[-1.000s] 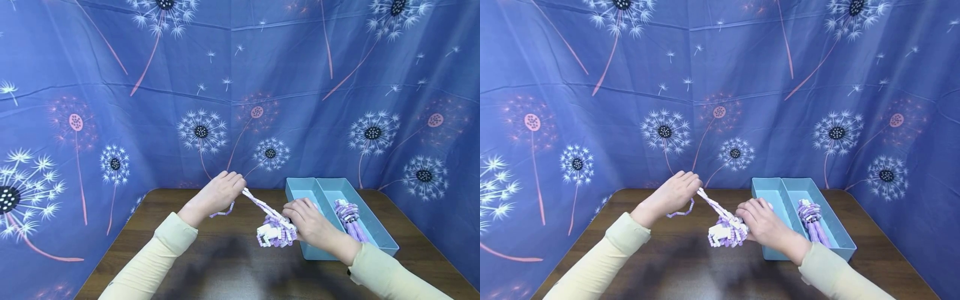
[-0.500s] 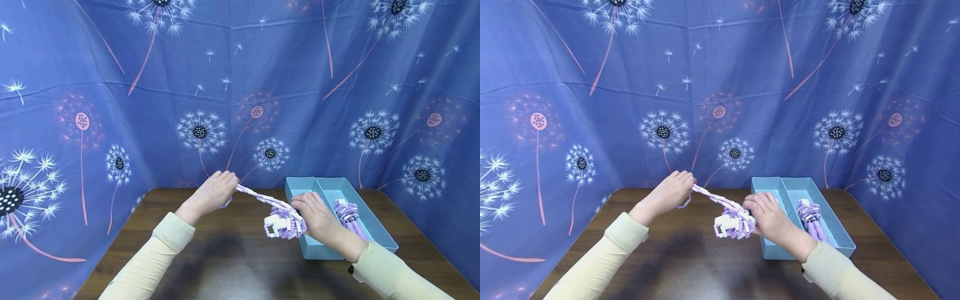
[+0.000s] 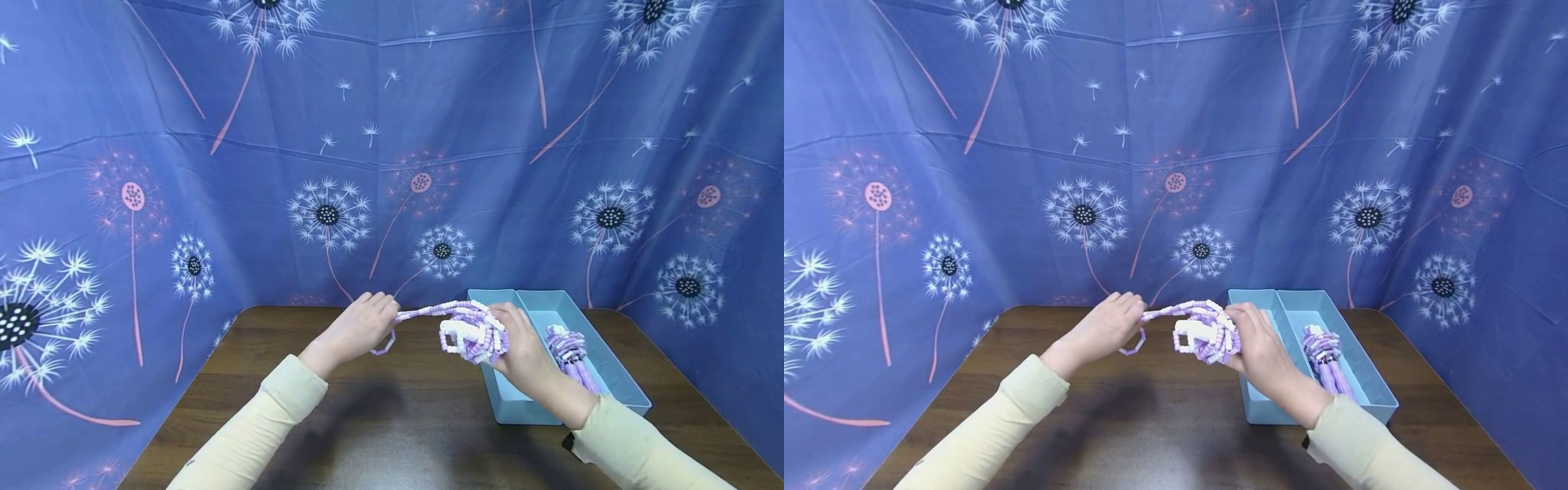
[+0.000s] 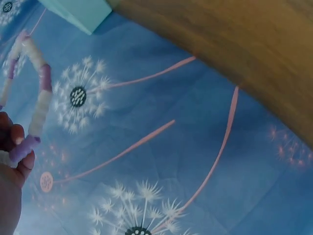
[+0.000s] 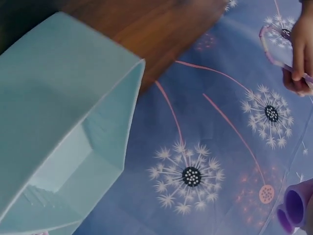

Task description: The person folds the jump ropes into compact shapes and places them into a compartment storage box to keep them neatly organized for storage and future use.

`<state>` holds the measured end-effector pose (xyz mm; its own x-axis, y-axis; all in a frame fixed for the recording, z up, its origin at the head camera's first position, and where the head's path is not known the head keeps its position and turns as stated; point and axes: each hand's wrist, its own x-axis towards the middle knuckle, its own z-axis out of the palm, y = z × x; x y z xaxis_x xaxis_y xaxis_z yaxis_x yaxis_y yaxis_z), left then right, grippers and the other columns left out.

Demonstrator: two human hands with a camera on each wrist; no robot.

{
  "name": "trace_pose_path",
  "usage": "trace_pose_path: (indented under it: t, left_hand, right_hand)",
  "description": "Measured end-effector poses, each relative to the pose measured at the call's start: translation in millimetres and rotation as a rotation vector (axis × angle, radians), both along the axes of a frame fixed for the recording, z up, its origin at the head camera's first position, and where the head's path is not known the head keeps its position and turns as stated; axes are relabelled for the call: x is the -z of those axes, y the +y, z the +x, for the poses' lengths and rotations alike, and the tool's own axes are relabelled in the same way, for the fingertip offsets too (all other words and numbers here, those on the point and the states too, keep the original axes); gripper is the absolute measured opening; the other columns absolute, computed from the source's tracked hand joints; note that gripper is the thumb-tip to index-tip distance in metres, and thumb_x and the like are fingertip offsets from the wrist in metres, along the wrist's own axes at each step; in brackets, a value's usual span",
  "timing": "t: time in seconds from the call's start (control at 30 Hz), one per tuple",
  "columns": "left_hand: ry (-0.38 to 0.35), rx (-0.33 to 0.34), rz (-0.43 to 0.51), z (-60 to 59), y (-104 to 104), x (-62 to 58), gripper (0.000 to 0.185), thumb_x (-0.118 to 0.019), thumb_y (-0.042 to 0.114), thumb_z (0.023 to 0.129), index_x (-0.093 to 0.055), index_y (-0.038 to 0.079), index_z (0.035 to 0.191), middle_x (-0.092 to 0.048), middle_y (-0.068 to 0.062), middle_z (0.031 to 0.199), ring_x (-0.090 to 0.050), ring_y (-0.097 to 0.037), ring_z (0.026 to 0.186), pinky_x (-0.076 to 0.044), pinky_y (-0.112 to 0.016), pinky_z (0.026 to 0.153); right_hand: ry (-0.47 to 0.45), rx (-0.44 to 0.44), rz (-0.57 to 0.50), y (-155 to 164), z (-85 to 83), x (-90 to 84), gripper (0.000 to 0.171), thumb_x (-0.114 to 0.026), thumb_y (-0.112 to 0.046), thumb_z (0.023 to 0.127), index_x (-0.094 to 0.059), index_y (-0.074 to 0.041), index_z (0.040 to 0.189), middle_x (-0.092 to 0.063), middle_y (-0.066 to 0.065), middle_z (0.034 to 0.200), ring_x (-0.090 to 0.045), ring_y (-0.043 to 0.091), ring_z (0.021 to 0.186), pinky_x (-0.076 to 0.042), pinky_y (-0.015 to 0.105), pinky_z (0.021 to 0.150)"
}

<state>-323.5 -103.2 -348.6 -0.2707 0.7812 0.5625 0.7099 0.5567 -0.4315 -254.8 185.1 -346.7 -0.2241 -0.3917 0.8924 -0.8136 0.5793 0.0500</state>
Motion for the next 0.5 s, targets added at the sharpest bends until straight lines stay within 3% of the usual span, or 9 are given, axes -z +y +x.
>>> trace_pose_path:
  t: [0.2, 0.33, 0.4, 0.5]
  left_hand:
    - [0.003, 0.001, 0.001, 5.7, 5.4, 20.1, 0.009, -0.052, 0.019, 0.092, -0.046, 0.013, 0.088, -0.049, 0.004, 0.08, -0.047, -0.014, 0.072, -0.033, -0.026, 0.061]
    - [-0.026, -0.01, 0.022, 12.8, 11.4, 27.2, 0.013, -0.048, 0.02, 0.095, -0.045, 0.013, 0.085, -0.047, 0.004, 0.077, -0.046, -0.014, 0.071, -0.033, -0.026, 0.061]
    - [-0.034, -0.026, 0.018, 16.9, 15.3, 28.3, 0.013, -0.051, 0.019, 0.094, -0.044, 0.013, 0.085, -0.047, 0.004, 0.076, -0.046, -0.014, 0.07, -0.034, -0.026, 0.061]
    - [-0.03, -0.041, 0.001, 23.8, 22.6, 29.8, 0.015, -0.057, 0.018, 0.089, -0.044, 0.013, 0.085, -0.048, 0.004, 0.076, -0.046, -0.014, 0.07, -0.035, -0.025, 0.061]
  right_hand:
    - [-0.114, 0.109, -0.079, -3.1, 1.5, -1.1, 0.064, -0.049, -0.054, 0.09, -0.05, 0.009, 0.106, -0.054, 0.02, 0.1, -0.053, 0.032, 0.091, -0.041, 0.038, 0.08]
    - [-0.158, 0.128, -0.109, -5.6, 0.7, -0.8, 0.046, -0.069, -0.026, 0.079, -0.051, 0.007, 0.106, -0.054, 0.018, 0.099, -0.054, 0.028, 0.089, -0.041, 0.035, 0.078]
    - [-0.191, 0.136, -0.127, -7.4, 0.6, -1.5, 0.047, -0.071, -0.01, 0.067, -0.051, 0.006, 0.106, -0.053, 0.016, 0.098, -0.053, 0.025, 0.088, -0.041, 0.033, 0.076]
    - [-0.233, 0.185, -0.154, -10.2, 0.6, -3.9, 0.048, -0.069, -0.003, 0.063, -0.05, 0.004, 0.107, -0.052, 0.014, 0.096, -0.051, 0.021, 0.084, -0.041, 0.033, 0.072]
